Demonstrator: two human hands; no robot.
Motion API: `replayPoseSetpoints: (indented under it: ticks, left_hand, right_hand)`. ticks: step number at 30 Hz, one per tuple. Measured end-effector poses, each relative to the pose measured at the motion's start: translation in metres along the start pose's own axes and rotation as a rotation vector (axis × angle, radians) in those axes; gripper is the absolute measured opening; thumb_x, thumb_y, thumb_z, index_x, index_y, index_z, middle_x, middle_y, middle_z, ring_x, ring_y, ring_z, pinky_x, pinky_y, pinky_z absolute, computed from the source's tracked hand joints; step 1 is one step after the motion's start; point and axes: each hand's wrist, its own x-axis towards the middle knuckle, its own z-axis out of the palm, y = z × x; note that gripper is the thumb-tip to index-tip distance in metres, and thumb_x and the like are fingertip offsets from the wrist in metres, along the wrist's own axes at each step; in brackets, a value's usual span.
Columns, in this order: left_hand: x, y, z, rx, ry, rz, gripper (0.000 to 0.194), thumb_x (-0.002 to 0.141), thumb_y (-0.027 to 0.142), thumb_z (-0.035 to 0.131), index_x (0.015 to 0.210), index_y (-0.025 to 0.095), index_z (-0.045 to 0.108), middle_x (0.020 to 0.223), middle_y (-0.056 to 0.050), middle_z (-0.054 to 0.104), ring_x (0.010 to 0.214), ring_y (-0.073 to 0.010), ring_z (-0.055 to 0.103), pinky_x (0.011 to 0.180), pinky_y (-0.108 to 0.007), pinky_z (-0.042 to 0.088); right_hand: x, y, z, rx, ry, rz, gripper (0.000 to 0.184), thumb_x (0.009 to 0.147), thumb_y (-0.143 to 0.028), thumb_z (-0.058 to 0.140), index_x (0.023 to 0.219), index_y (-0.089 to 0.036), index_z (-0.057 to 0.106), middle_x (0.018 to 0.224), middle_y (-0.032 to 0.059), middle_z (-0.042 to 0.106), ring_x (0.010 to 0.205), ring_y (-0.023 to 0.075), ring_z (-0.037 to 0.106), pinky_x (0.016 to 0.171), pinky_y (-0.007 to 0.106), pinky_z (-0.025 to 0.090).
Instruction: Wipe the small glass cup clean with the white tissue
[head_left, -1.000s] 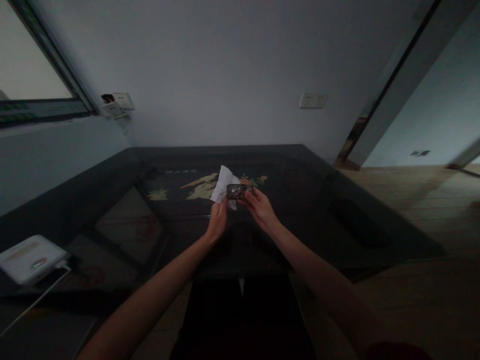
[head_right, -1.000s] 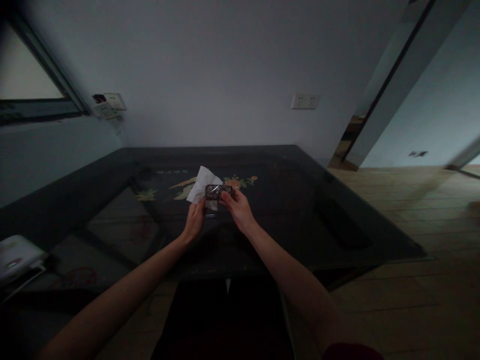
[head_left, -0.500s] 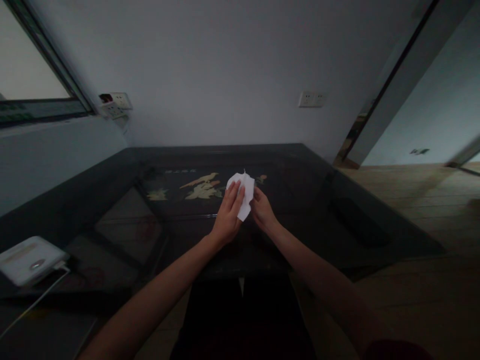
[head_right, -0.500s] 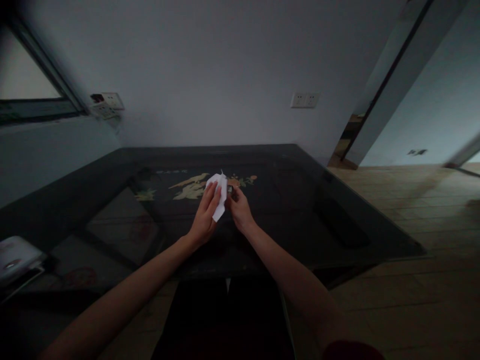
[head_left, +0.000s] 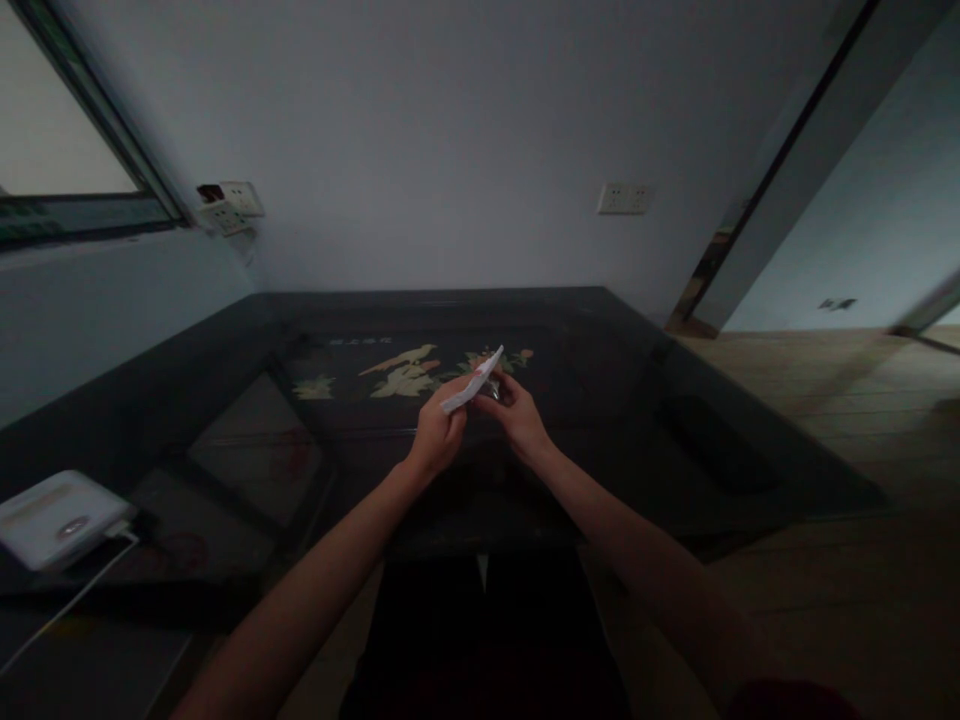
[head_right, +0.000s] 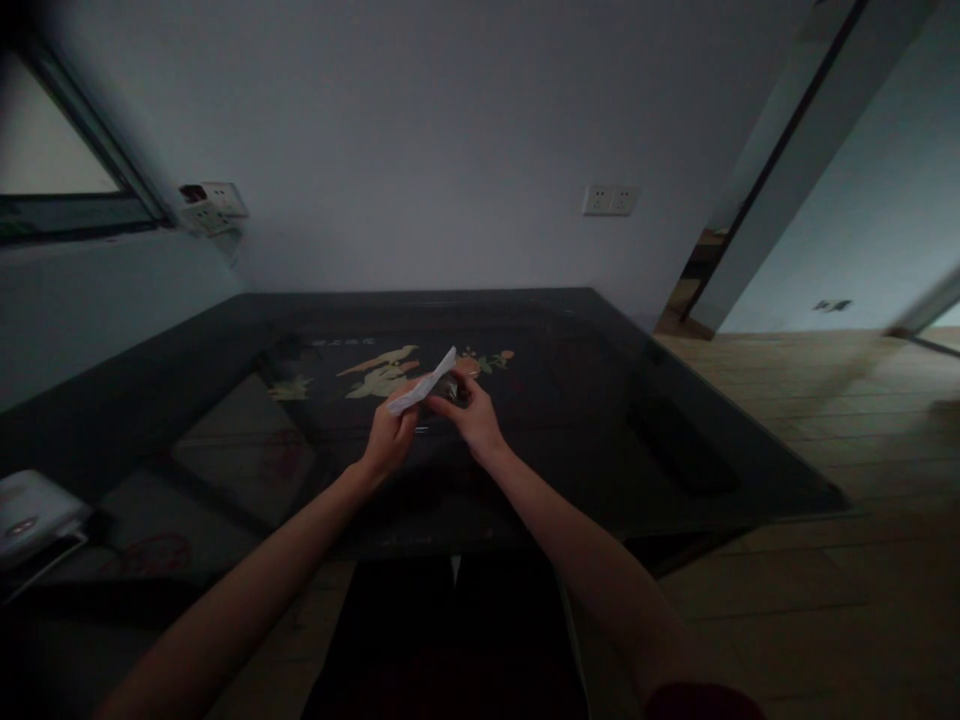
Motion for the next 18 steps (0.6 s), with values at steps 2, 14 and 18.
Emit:
replayPoseSetpoints:
  ticks: [2,14,18]
  left_hand:
    - [0.001,-0.002,0.000,-0.072,0.078,-0.137,0.036,0.091,0.027,0.036,0.111,0.012,0.063,0.110,-0.010,0.067,0.108,-0.0223,0.060,0.097,-0.036,0.045]
    - [0.004,-0.001,0.001,-0.308,0.363,-0.425,0.040,0.087,0.043,0.047,0.105,0.012,0.065,0.107,-0.010,0.068,0.110,-0.0252,0.059,0.099,-0.037,0.044]
    - [0.003,0.003,0.003,-0.273,0.279,-0.313,0.039,0.089,0.037,0.043,0.111,0.012,0.063,0.114,-0.011,0.067,0.114,-0.0243,0.058,0.102,-0.038,0.042]
  right_hand:
    - [0.000,-0.003,0.000,0.106,-0.018,0.037,0.050,0.057,-0.028,0.081,0.104,-0.023,0.063,0.100,0.0006,0.068,0.091,0.0165,0.061,0.086,0.030,0.047]
    - [0.009,-0.013,-0.009,0.485,-0.084,0.089,0.031,0.072,-0.048,0.069,0.090,-0.023,0.066,0.092,0.0003,0.072,0.096,0.0181,0.065,0.092,0.034,0.049]
    - [0.009,-0.015,-0.012,0.537,-0.121,0.190,0.037,0.076,-0.054,0.062,0.099,-0.024,0.063,0.098,0.0002,0.072,0.095,0.0190,0.065,0.088,0.037,0.052]
